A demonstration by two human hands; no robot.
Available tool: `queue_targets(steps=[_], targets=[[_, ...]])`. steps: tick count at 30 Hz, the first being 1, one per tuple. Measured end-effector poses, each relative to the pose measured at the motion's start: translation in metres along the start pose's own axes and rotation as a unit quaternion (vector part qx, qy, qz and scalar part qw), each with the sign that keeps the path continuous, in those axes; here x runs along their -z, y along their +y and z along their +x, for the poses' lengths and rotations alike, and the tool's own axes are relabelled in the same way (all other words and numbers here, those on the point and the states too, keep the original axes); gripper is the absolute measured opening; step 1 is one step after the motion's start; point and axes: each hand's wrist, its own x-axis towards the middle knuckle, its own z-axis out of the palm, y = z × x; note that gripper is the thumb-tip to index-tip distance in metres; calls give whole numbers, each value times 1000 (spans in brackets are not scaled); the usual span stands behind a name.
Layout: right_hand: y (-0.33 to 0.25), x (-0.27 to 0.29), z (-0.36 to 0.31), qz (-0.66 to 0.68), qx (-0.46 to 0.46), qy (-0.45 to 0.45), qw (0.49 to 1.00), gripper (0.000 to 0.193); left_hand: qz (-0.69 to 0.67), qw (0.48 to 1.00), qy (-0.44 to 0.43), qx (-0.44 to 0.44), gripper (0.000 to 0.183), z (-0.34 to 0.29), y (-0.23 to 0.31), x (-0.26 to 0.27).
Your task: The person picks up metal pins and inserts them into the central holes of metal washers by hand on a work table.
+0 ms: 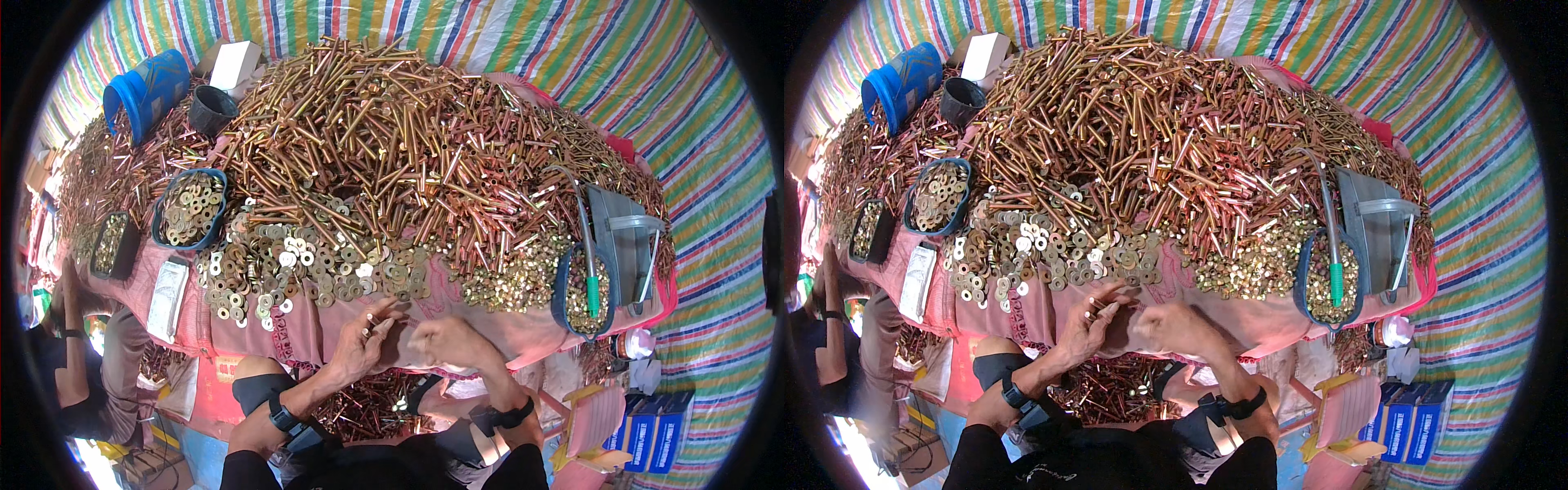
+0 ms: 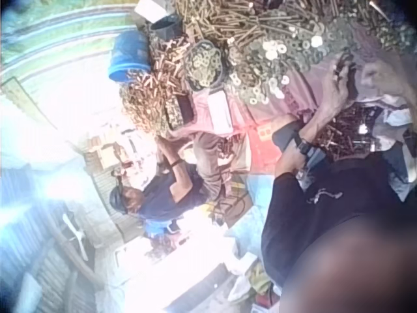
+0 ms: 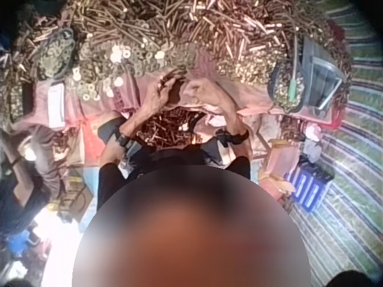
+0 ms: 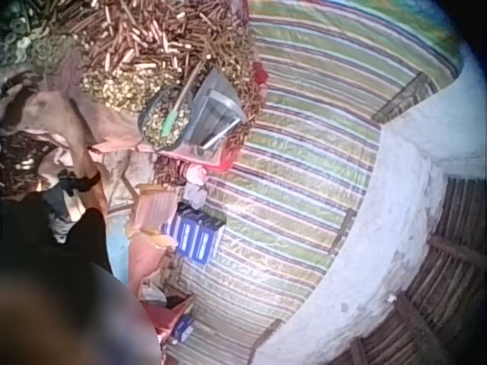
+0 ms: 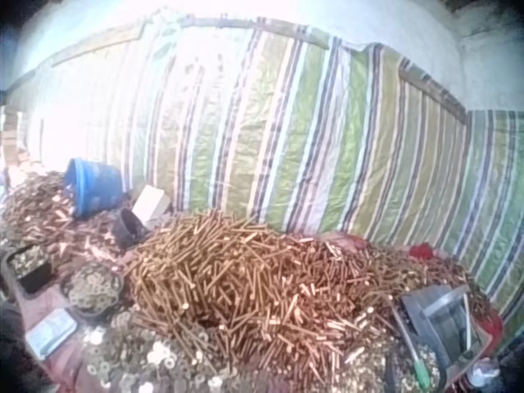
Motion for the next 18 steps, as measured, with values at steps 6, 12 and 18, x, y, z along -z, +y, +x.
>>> queue_targets(steps=[6,12,18], targets=[[21,13,30,52,28,289,955,19,-15,1000,-1,25,51,1,-1,-14],[27,2,44,-137,150,328,922,22,21,999,-1,-30,65,0,1,-17],[29,-4,52,-47,209,351,912,17,70,995,13,-63,63,4,-3,-18]])
